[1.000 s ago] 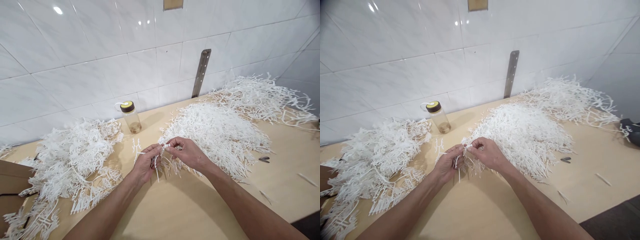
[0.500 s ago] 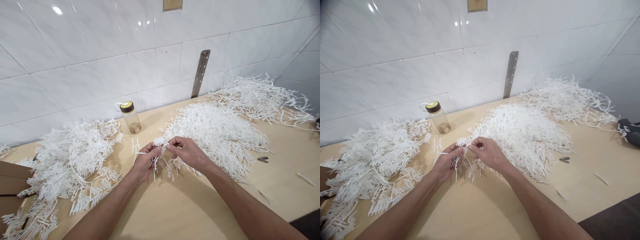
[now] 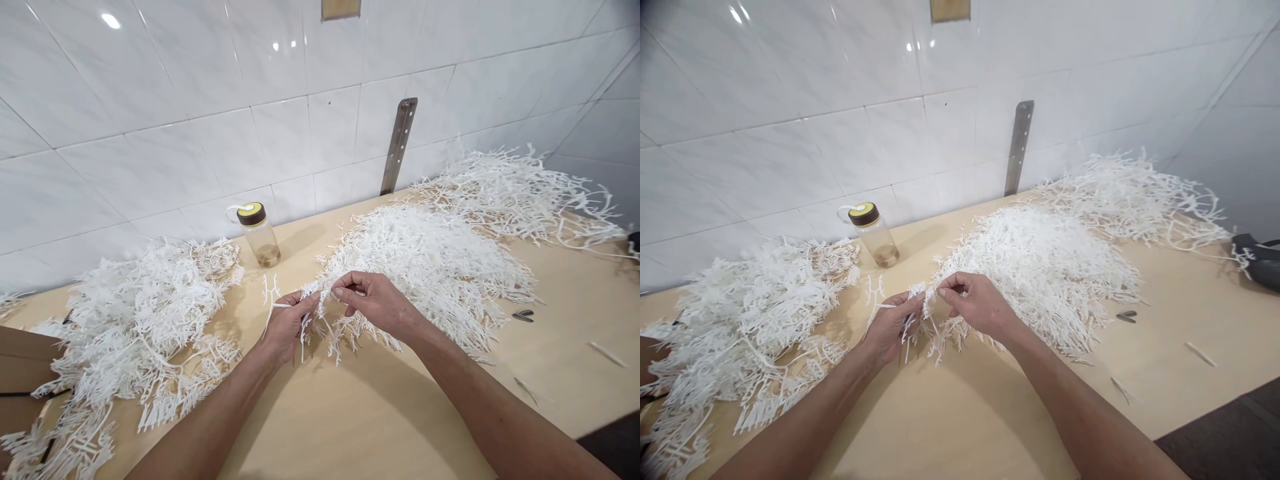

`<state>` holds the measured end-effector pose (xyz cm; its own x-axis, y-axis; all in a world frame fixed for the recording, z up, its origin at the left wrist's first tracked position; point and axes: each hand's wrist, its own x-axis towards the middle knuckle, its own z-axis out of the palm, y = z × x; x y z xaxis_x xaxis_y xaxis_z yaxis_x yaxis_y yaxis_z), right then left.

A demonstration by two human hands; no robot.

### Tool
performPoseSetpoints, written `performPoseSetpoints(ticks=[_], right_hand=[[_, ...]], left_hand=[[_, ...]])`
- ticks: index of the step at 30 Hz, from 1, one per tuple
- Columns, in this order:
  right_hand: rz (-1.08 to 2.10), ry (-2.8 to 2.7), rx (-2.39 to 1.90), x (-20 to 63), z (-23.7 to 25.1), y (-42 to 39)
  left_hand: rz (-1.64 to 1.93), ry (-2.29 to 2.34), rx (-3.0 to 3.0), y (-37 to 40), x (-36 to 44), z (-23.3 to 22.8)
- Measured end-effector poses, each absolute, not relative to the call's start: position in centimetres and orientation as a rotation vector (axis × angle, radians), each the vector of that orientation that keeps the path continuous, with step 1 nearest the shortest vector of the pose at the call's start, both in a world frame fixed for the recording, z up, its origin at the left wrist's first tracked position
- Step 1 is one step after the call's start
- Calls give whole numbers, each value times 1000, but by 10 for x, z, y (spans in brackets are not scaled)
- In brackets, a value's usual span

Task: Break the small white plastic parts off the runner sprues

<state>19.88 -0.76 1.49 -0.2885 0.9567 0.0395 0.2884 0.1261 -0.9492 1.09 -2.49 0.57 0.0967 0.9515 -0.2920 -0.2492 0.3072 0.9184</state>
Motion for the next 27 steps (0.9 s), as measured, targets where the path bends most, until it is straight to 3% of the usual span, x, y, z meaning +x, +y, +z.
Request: performPoseSetpoints(ticks=[27], right_hand=[[1287,-1641,-1218,187,6,-9]], left_hand=[[1034,1153,1138,-19,3,-15]])
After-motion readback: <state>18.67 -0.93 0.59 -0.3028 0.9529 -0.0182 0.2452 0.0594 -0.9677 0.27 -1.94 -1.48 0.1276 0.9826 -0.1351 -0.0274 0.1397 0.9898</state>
